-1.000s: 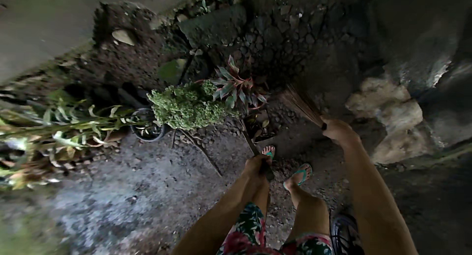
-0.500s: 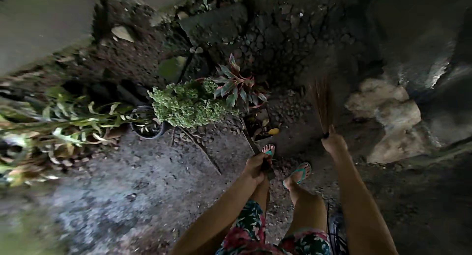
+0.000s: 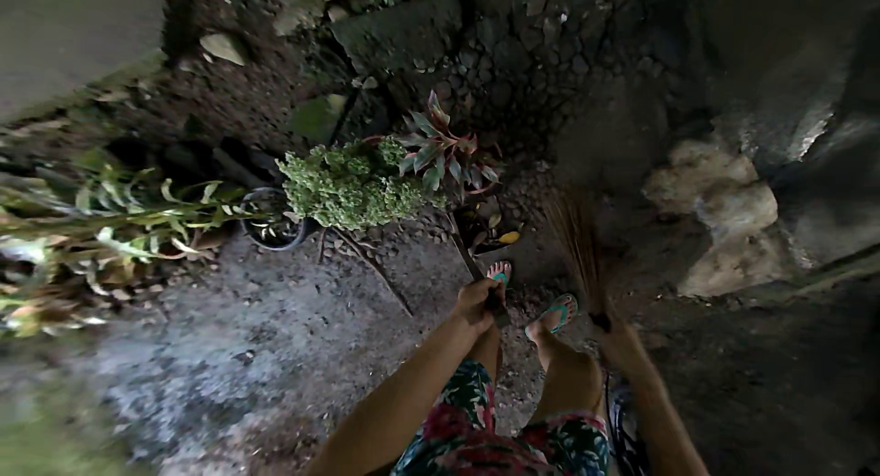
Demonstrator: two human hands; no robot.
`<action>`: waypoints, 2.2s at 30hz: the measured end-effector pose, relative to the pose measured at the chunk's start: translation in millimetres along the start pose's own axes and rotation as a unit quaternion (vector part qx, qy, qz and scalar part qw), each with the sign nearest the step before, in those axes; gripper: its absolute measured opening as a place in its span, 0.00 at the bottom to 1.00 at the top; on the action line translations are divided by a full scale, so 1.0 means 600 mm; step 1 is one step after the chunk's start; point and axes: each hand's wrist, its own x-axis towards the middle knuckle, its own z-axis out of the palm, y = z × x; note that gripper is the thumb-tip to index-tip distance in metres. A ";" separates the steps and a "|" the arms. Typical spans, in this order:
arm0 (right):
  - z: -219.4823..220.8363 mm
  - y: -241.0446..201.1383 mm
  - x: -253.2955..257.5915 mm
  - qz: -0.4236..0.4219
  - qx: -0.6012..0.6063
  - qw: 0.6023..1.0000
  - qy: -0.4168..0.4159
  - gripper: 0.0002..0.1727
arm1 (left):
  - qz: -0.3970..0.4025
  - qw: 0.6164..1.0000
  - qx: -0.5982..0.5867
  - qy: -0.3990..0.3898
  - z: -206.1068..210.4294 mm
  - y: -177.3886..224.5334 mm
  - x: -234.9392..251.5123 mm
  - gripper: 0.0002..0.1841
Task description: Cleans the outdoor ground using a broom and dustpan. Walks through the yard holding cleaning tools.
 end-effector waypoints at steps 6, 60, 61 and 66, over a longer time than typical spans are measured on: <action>0.199 -0.070 0.025 0.001 0.319 0.947 -0.024 0.35 | 0.001 1.000 0.010 0.004 -0.002 0.000 -0.001 0.02; 0.029 -0.068 -0.026 -0.080 -0.111 0.982 -0.127 0.44 | -0.054 0.966 -0.244 -0.073 -0.252 0.004 -0.012 0.11; 0.045 -0.066 -0.034 -0.061 -0.100 0.987 -0.108 0.45 | -0.057 0.968 -0.233 -0.076 -0.268 -0.002 -0.016 0.12; 0.177 -0.071 0.005 0.014 -0.013 0.999 -0.044 0.44 | -0.059 0.983 -0.175 -0.025 -0.296 -0.030 -0.034 0.09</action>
